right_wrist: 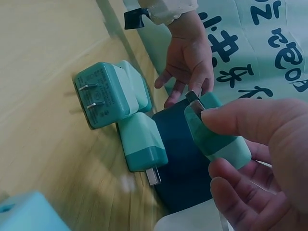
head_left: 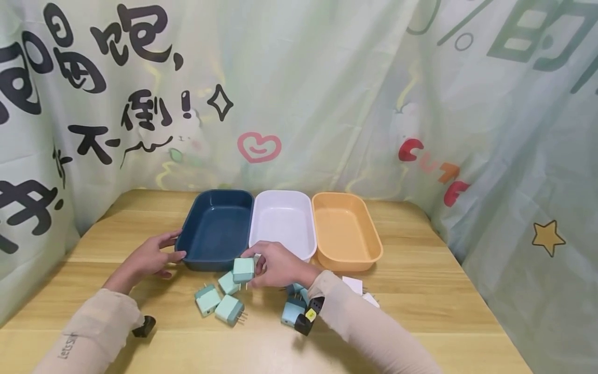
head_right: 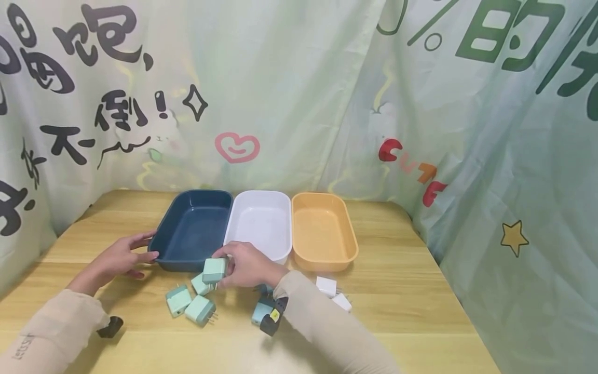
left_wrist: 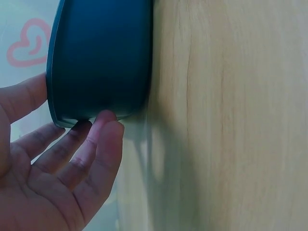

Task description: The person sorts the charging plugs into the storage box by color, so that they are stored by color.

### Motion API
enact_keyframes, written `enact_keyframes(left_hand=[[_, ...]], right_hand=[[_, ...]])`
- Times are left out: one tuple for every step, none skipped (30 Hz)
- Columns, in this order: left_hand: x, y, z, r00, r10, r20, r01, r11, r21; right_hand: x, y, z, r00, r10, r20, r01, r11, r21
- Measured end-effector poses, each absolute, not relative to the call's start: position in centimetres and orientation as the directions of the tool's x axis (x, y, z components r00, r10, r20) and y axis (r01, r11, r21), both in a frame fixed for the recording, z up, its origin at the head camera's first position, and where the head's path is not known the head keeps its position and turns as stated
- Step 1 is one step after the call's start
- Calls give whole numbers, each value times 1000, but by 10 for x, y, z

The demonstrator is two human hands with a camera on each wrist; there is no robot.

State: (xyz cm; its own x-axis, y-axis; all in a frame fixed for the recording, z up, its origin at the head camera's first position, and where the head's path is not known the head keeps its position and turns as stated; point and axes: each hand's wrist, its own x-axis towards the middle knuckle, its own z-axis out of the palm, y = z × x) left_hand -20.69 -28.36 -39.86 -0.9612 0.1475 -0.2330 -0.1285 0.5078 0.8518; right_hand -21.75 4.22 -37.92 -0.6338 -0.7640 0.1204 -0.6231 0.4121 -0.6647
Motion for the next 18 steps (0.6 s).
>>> enact_keyframes(left_hand=[[-207,-284,-398,-961,147,-232,-128,507,852],[-207,-284,-398,-962,148,-230,-126,507,853],[-207,-284,-398,-962,150,-227,-122,505,854],[-207,-284,-398,-962,152,-226,-122,502,856],[-207,-283,-399,-962,153,-226,-121,501,857],[-207,-283,-399,-962,153,-226,-121,501,857],[-207,-283,-399,-963,151,-225,-122,503,856],[-207,-283,-399,-963,149,-226,-122,507,853],[-207,-283,-398,-963,145,-229,-125,511,850],[-207,-282,-398,-963,139,-231,-129,515,847],[-207,-282,-398,-963,134,-234,-132,520,844],[-207,-282,-398,-963,130,-236,-135,525,841],[-207,-282,-398,-963,126,-238,-137,530,837],[-207,-282,-398,-963,123,-240,-139,535,834],[-207,-282,-398,-963,121,-240,-140,537,832],[-207,-282,-398,-963,121,-240,-139,539,831],[-207,-282,-398,-963,123,-240,-138,540,830],[-207,-282,-398,-963,124,-240,-137,541,829]], right_hand=[[-218,41,-380,-637,-761,122,-619,412,-669],[-219,40,-380,-641,-758,124,-615,410,-674],[-220,39,-380,-644,-755,126,-611,408,-679],[-220,38,-380,-646,-753,127,-607,406,-684],[-221,37,-380,-648,-751,128,-602,403,-689],[-222,36,-380,-651,-748,129,-598,400,-694],[-223,35,-380,-653,-746,132,-595,398,-698],[-224,34,-379,-656,-742,136,-593,396,-701],[-225,33,-379,-660,-739,139,-590,394,-704],[-227,32,-380,-664,-734,143,-589,395,-705],[-228,31,-380,-669,-729,147,-586,396,-707],[-228,30,-380,-675,-722,151,-583,397,-709],[-229,29,-380,-682,-715,154,-580,401,-709],[-230,28,-381,-688,-709,155,-577,406,-709],[-231,27,-381,-694,-704,154,-573,410,-709],[-231,27,-381,-699,-698,152,-571,418,-707],[-232,26,-381,-705,-693,150,-566,423,-707],[-232,25,-382,-711,-688,149,-564,430,-705]])
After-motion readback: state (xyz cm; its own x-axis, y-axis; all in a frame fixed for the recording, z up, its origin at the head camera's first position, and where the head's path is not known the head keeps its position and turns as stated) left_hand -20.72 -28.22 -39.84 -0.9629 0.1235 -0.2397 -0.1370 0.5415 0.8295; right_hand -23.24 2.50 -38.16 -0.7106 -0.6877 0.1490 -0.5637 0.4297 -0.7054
